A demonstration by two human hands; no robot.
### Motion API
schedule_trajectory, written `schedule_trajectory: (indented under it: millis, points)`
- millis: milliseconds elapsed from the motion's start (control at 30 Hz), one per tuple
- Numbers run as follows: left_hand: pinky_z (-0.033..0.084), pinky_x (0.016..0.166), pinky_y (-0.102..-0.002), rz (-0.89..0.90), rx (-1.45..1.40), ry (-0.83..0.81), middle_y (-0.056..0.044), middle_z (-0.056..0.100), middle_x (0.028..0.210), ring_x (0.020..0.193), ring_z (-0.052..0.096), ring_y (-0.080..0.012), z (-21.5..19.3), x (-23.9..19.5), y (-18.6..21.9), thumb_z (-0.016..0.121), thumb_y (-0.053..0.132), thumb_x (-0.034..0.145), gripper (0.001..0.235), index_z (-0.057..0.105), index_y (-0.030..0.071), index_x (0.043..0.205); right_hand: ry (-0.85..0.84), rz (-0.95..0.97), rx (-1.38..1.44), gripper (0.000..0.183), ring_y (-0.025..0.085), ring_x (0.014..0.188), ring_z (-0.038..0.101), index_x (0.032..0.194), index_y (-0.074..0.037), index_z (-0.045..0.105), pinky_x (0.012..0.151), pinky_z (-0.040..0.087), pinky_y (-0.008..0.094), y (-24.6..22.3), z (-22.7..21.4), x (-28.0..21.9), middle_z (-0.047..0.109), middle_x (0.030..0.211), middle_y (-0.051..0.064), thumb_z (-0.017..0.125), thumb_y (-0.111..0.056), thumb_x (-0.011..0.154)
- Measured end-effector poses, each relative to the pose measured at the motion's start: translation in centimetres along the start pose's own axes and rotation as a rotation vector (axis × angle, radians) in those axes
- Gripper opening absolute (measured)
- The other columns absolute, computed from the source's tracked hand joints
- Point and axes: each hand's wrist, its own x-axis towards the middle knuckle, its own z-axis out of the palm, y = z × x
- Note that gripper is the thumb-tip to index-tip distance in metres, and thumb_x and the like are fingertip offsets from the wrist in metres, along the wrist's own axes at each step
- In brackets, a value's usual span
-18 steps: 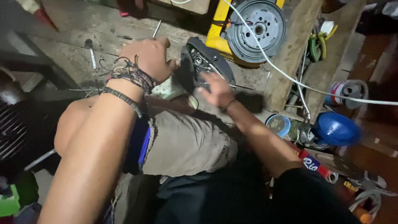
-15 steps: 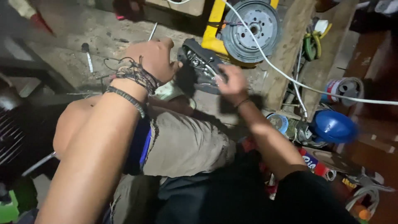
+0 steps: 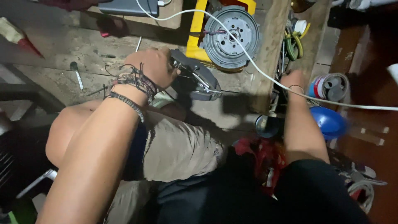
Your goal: The person is performing maintenance on a small engine, specifically tightening screws and adjusting components using a screwdriver and wrench.
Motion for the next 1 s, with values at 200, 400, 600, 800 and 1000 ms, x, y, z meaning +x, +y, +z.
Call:
schedule_trajectory:
  millis: [200,400,600,800,1000]
  points:
    - [0.059,0.082,-0.055,-0.009,0.020,-0.008,-0.021,0.075,0.106,0.099,0.074,-0.0421,0.1,0.2,-0.2,0.059,0.052,0.096,0.051,0.067,0.012,0.126,0.027,0.113,-0.221,0.033,0.048,0.098,0.072,0.097,-0.002,0.079,0.084,0.059,0.056,4.1,3.4,4.2,0.075,0.090,0.024,0.069,-0.033,0.092]
    - [0.058,0.084,-0.056,-0.028,-0.004,-0.045,-0.021,0.075,0.108,0.103,0.073,-0.0437,-0.2,0.6,-0.4,0.059,0.049,0.096,0.049,0.067,0.012,0.127,0.074,0.191,-0.128,0.032,0.050,0.094,0.072,0.097,0.005,0.077,0.079,0.058,0.054,-3.4,-2.8,-1.7,0.074,0.090,0.027,0.060,-0.021,0.093]
    - [0.057,0.085,-0.056,-0.034,0.006,-0.043,-0.022,0.075,0.108,0.104,0.072,-0.0437,-0.5,0.1,0.0,0.059,0.051,0.096,0.051,0.066,0.012,0.128,0.039,0.197,-0.107,0.038,0.051,0.112,0.064,0.108,0.008,0.074,0.093,0.054,0.059,-3.7,-4.5,-2.4,0.072,0.110,0.031,0.061,-0.025,0.097]
    - [0.063,0.074,-0.055,-0.044,0.039,-0.140,-0.022,0.073,0.114,0.097,0.073,-0.0425,-1.1,0.7,-0.2,0.053,0.054,0.103,0.056,0.056,0.011,0.139,-0.399,0.358,0.239,0.030,0.019,0.072,0.050,0.120,-0.013,0.072,0.047,0.047,0.033,-3.5,-6.0,-0.3,0.059,0.095,0.008,0.074,-0.030,0.095]
    - [0.062,0.072,-0.058,-0.031,0.018,-0.083,-0.023,0.073,0.112,0.098,0.072,-0.0446,-1.0,0.2,-0.6,0.055,0.053,0.102,0.051,0.061,0.012,0.131,-0.407,0.417,0.480,0.021,0.014,0.061,0.042,0.116,-0.012,0.068,0.039,0.034,0.027,-4.5,-5.8,-2.1,0.050,0.080,0.001,0.069,-0.021,0.098]
